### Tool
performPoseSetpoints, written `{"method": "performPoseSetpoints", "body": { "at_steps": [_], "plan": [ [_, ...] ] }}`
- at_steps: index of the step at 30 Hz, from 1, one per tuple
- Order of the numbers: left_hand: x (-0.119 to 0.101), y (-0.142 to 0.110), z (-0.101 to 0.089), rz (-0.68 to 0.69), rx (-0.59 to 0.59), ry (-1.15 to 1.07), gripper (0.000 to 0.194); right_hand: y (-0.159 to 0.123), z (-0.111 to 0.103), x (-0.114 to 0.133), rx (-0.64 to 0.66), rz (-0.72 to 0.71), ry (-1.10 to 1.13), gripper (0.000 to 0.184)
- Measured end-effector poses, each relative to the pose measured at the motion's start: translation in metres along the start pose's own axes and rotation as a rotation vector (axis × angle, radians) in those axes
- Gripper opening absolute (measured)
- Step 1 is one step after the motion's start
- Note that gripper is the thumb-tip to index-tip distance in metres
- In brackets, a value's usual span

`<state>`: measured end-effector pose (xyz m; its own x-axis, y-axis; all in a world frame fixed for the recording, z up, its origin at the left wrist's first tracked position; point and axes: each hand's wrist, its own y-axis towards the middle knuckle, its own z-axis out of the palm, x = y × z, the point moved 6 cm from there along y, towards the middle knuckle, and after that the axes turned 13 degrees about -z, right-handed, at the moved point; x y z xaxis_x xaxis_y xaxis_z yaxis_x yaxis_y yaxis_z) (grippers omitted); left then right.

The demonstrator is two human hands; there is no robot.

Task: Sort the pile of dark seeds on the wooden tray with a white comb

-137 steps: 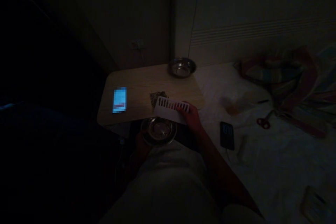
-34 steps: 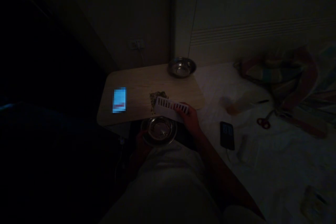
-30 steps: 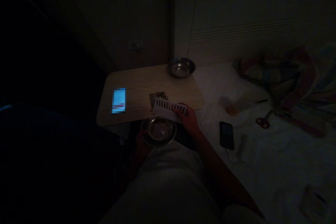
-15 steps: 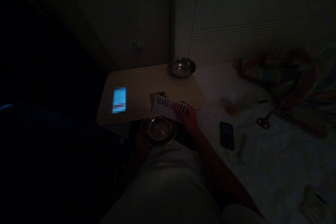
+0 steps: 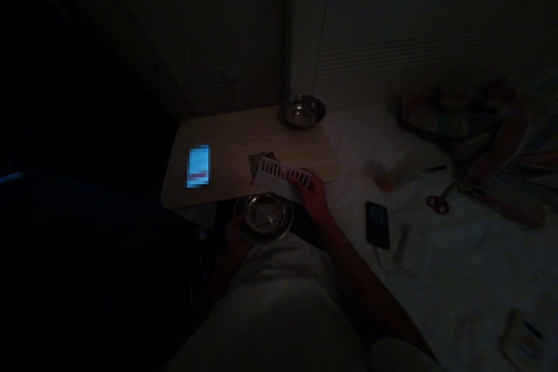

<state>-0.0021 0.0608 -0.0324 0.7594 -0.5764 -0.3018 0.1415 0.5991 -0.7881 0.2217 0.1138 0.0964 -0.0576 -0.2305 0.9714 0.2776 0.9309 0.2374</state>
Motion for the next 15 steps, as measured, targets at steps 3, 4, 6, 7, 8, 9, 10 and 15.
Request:
{"method": "performPoseSetpoints", "body": {
  "at_steps": [3, 4, 6, 7, 8, 9, 10, 15],
  "plan": [
    [0.0017, 0.0028, -0.0034, 0.004, 0.001, 0.003, 0.017, 0.0005, 0.0000, 0.0019, -0.013, -0.022, -0.012, 0.027],
    [0.0013, 0.0033, -0.0038, 0.021, 0.000, 0.015, 0.016, 0.0005, 0.0005, 0.0022, -0.012, -0.028, -0.015, 0.027],
    [0.0010, 0.0032, -0.0030, 0.036, 0.003, 0.040, 0.014, 0.0001, 0.0021, 0.0024, -0.011, -0.030, -0.021, 0.028],
    [0.0009, 0.0025, -0.0021, 0.035, 0.006, 0.043, 0.014, -0.0001, 0.0031, 0.0026, -0.005, -0.031, -0.026, 0.028],
    [0.0009, 0.0015, -0.0012, 0.028, 0.008, 0.040, 0.014, -0.0002, 0.0041, 0.0029, 0.001, -0.033, -0.036, 0.028],
    [0.0008, 0.0003, -0.0006, 0.017, 0.003, 0.036, 0.015, -0.0001, 0.0048, 0.0034, 0.006, -0.036, -0.047, 0.028],
    [0.0005, -0.0009, -0.0002, 0.010, -0.007, 0.029, 0.015, 0.0002, 0.0047, 0.0039, 0.004, -0.040, -0.056, 0.027],
    [0.0001, -0.0016, 0.0029, -0.014, -0.006, -0.001, 0.018, 0.0044, -0.0011, 0.0059, -0.022, -0.055, -0.058, 0.024]
  ]
}}
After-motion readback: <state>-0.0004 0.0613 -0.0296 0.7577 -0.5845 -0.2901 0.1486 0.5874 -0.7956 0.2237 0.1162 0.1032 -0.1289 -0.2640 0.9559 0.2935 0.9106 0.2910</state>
